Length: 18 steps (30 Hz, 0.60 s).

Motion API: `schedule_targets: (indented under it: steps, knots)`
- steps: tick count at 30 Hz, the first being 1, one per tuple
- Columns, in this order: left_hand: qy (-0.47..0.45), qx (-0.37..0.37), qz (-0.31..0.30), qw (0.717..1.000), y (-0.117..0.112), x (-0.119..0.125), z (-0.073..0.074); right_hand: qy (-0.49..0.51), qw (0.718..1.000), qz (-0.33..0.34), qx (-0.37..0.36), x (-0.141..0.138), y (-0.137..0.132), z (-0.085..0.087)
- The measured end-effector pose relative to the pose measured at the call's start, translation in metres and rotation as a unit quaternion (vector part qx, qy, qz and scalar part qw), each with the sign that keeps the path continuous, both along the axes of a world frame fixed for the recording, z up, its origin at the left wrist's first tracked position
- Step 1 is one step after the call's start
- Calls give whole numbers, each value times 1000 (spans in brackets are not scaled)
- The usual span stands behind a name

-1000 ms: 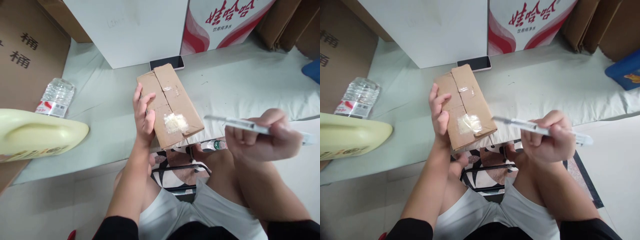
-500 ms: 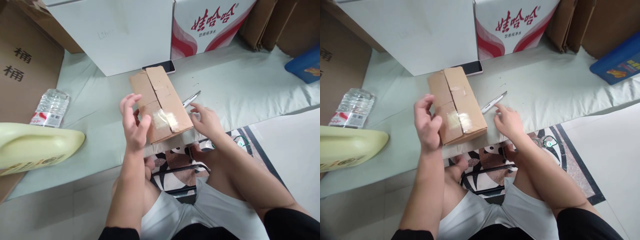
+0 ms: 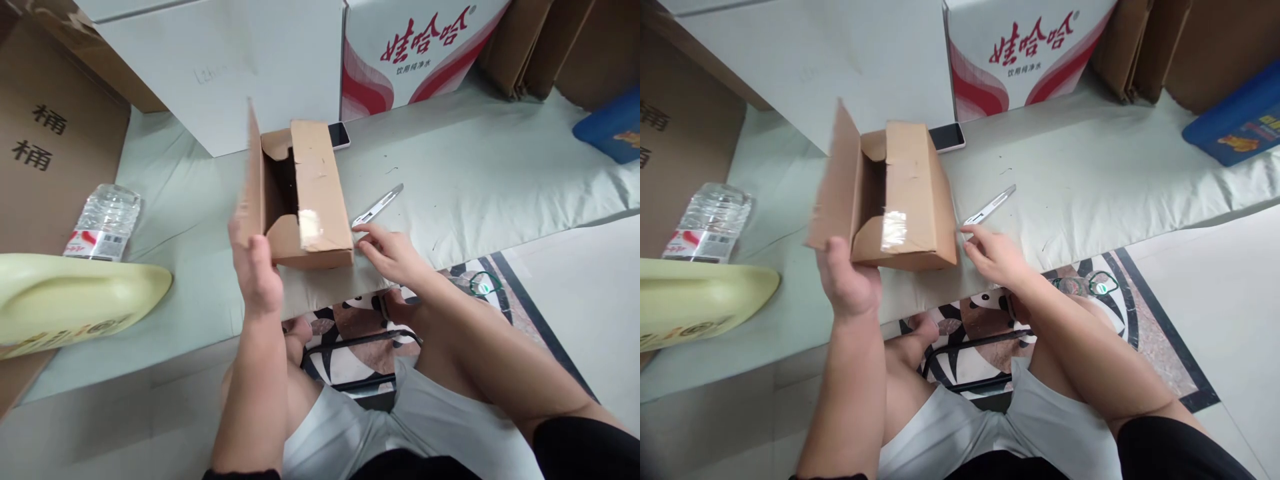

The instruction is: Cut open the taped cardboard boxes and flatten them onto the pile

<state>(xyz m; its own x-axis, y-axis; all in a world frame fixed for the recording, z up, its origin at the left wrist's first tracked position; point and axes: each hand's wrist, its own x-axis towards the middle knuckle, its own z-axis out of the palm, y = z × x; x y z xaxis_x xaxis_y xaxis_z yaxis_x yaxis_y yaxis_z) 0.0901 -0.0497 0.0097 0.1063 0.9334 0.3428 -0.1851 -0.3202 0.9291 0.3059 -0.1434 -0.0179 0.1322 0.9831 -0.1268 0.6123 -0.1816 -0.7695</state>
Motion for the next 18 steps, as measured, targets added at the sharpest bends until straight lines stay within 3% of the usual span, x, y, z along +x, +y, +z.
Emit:
schedule_targets:
  steps: [4,7,10,12,18]
  knots:
    - [-179,-134,66,972,6,3,4,29,999,39,-23,0,-1,-4]
    - [-215,-249,41,943,14,-5,-1,108,992,55,39,2,-3,-10]
    - [-192,-352,37,915,19,-13,-10,144,982,30,121,6,-3,-15]
    - [-155,-365,51,917,18,-15,-15,123,980,1,156,9,-3,-15]
    - [-3,-254,103,962,20,-22,-27,83,980,-14,181,12,-4,-4]
